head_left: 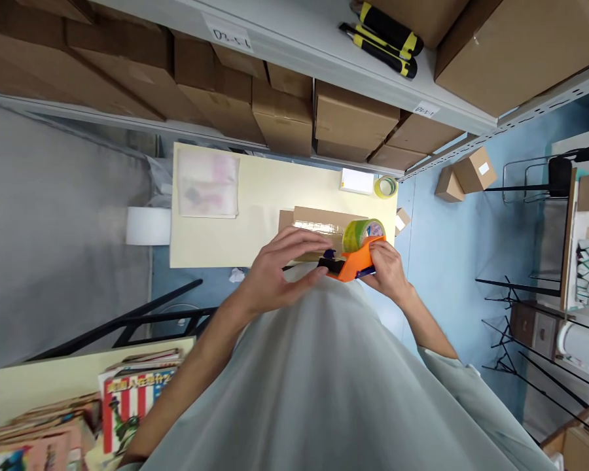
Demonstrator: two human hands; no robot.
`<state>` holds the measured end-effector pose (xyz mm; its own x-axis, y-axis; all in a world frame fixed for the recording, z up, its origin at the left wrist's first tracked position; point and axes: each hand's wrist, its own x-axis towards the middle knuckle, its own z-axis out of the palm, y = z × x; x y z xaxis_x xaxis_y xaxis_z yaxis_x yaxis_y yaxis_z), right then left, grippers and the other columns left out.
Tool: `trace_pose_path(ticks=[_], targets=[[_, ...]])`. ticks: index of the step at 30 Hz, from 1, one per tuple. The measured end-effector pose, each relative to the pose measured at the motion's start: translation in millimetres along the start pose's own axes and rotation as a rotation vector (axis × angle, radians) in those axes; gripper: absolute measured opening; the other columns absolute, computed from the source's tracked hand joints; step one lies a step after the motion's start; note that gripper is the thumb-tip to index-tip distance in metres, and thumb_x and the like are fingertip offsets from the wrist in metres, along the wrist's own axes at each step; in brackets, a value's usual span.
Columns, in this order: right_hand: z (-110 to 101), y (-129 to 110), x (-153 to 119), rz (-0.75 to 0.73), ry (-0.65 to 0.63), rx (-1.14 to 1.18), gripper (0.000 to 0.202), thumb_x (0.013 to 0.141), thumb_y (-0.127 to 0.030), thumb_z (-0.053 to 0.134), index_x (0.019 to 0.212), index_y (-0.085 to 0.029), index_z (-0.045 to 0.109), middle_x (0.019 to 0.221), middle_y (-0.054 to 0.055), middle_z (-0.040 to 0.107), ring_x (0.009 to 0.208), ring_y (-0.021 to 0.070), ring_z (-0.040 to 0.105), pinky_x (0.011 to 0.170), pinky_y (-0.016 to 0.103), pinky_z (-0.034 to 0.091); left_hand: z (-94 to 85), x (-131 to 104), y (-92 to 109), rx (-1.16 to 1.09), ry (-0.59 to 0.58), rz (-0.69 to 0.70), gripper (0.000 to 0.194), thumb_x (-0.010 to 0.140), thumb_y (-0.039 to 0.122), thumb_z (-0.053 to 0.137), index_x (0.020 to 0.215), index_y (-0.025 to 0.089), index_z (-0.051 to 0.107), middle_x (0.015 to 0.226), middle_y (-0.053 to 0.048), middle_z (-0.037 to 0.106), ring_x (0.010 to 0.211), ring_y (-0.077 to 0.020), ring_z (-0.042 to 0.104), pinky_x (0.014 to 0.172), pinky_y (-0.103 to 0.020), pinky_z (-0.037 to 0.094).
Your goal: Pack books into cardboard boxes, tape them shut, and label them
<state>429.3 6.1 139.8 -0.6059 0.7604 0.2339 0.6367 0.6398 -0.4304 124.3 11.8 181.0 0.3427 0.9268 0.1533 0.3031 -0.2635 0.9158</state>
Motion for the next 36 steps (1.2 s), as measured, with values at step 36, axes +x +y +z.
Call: trace_pose_path(ticks=[36], targets=[[-27.2, -45.0, 19.3, -0.129, 0.021, -0.083, 0.023, 0.115, -0.043, 0.055, 0.104, -0.026, 0.067, 0.086, 0.007, 0.072, 0.080, 0.0241, 0.070, 0.089, 0.044, 0.063, -29.0, -26.3, 35.9, 0.267, 0.034, 0.181, 0.011, 0.107, 0.024, 0.065, 0.108, 0.028, 0.075, 0.102, -0.002, 0.082, 0.104, -0.0221, 0.078, 0.097, -0.041, 0.067]])
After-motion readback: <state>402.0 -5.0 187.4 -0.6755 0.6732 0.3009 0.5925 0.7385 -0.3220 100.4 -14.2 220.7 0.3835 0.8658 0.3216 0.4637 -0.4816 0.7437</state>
